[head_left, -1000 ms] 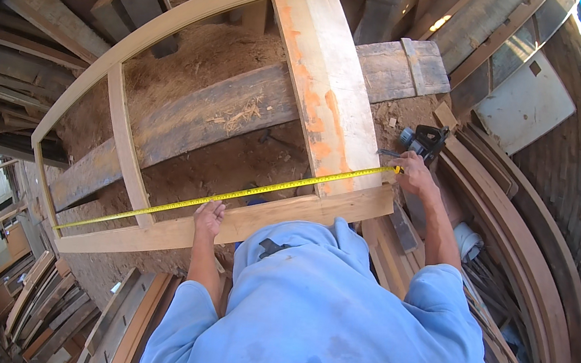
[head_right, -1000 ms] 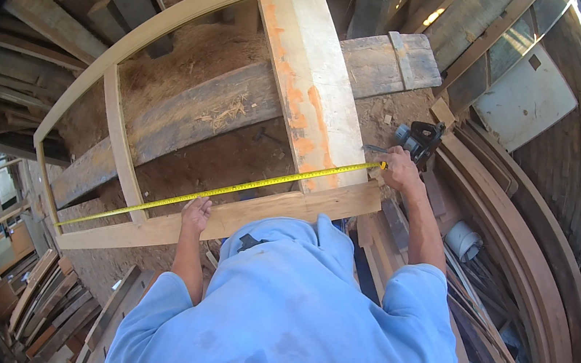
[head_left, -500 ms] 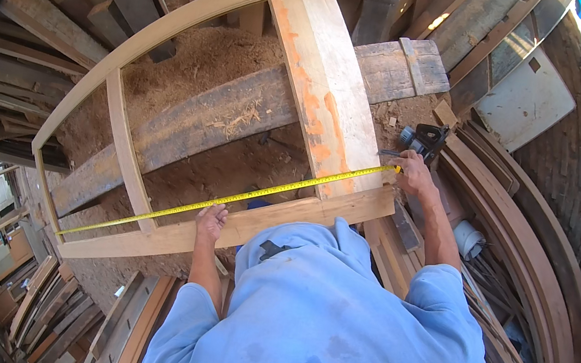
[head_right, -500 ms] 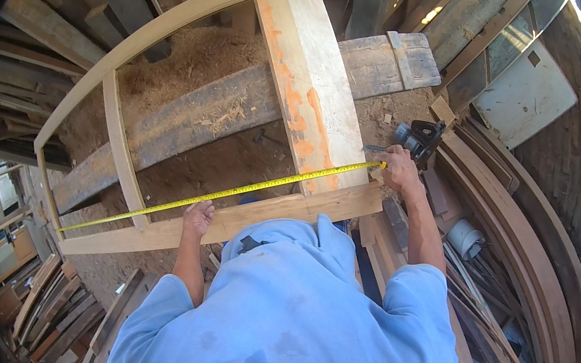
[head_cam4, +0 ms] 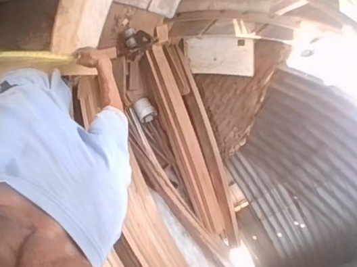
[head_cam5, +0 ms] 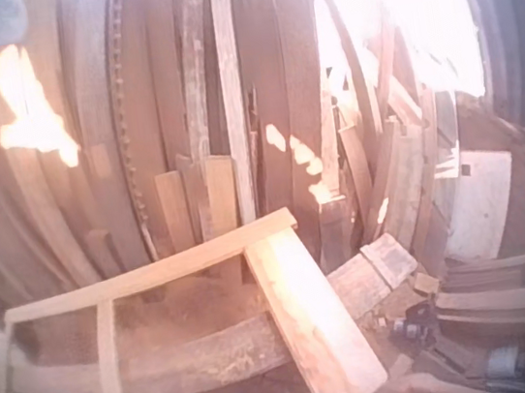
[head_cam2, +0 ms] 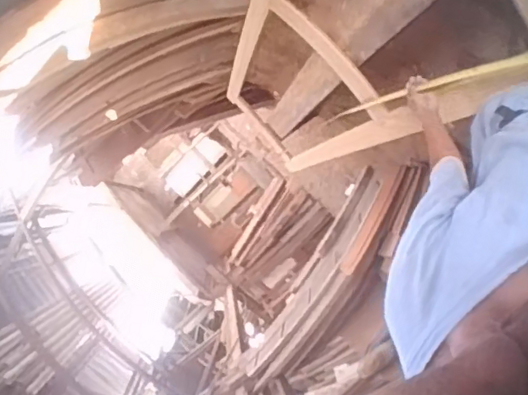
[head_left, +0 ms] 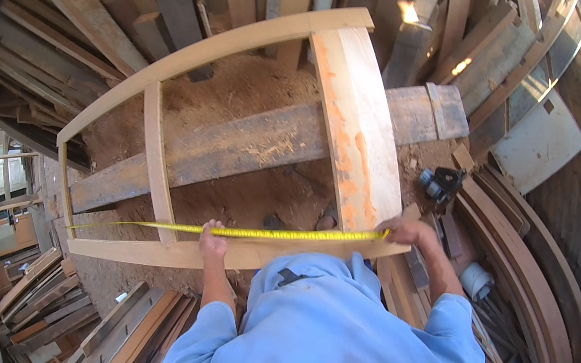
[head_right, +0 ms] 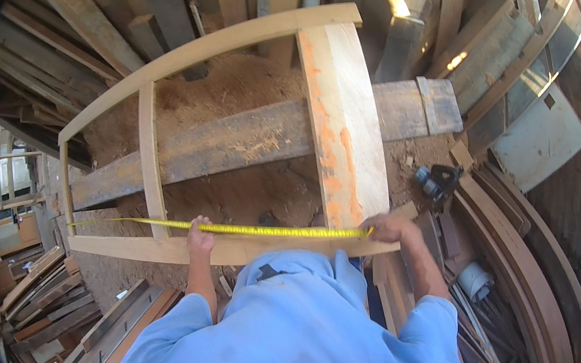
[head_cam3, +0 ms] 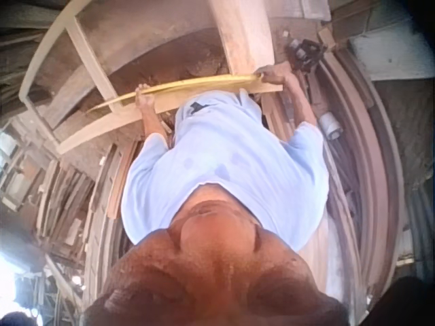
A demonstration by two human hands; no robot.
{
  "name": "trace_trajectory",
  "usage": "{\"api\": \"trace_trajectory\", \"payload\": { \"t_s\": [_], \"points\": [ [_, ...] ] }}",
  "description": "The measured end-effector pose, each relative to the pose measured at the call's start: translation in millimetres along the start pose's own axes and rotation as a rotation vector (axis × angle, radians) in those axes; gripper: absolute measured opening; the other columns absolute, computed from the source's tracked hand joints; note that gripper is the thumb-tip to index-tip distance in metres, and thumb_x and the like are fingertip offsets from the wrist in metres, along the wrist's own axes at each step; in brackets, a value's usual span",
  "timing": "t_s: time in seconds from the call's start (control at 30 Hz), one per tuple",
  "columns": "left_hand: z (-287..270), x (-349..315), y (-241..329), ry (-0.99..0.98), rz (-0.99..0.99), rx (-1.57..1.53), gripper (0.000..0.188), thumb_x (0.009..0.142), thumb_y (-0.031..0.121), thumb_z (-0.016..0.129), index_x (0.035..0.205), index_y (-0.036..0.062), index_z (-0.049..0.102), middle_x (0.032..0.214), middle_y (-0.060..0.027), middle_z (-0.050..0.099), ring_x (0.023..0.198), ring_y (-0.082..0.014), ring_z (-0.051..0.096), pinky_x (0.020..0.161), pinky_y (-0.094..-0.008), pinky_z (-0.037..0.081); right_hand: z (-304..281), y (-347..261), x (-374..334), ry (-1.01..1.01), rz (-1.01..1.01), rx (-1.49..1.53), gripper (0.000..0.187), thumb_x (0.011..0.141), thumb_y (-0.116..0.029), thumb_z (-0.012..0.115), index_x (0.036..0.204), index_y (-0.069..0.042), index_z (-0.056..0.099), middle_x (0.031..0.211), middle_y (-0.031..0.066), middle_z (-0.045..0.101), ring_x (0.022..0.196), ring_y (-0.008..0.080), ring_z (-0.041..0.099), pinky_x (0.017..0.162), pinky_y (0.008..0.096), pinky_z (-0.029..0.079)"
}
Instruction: The person measures different sections of a large wooden frame using a tape measure and then moves the frame across the workshop.
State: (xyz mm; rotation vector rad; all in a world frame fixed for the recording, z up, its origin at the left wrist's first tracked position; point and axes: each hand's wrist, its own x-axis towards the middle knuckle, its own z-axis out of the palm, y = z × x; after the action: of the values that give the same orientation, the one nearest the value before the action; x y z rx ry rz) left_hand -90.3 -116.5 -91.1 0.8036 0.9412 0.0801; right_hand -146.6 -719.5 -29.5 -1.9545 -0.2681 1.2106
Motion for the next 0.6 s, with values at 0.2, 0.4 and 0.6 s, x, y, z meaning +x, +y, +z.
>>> {"api": "trace_trajectory", "payload": {
  "t_s": [0.2, 0.4, 0.6],
  "points": [
    [-37, 49, 99, 0.154, 0.217, -0.216, 0.02, 0.1, 0.027, 0.056, 0.088, 0.0112, 0.057, 0.082, -0.0025, 0.062, 0.071, -0.0183, 0.059, 0.062, -0.0291, 0.052, 52, -83, 56, -0.263, 0.186, 0.343, 0.05, 0.089, -0.022, 0.065, 0.137, -0.01, 0.057, 0.12, 0.0132, 0.066, 0.105, 0.0239, 0.063, 0.096, 0.0341, 0.049],
    [-78, 76, 165, 0.011, 0.146, -0.127, 0.02, 0.101, 0.019, 0.045, 0.085, 0.0103, 0.053, 0.072, 0.0004, 0.052, 0.062, -0.0163, 0.053, 0.056, -0.0295, 0.048, 103, -113, 120, -0.178, 0.018, 0.172, 0.054, 0.086, -0.028, 0.064, 0.138, -0.011, 0.057, 0.126, 0.016, 0.064, 0.115, 0.0282, 0.06, 0.1, 0.0356, 0.046],
    [-54, 87, 145, -0.329, 0.14, 0.066, 0.017, 0.101, 0.024, 0.049, 0.096, 0.0094, 0.057, 0.084, -0.0049, 0.059, 0.077, -0.0193, 0.058, 0.071, -0.0358, 0.051, 143, -179, 145, 0.034, -0.008, 0.087, 0.049, 0.086, -0.026, 0.065, 0.132, -0.01, 0.061, 0.122, 0.0159, 0.067, 0.112, 0.0275, 0.062, 0.098, 0.0359, 0.047]
  ]
}}
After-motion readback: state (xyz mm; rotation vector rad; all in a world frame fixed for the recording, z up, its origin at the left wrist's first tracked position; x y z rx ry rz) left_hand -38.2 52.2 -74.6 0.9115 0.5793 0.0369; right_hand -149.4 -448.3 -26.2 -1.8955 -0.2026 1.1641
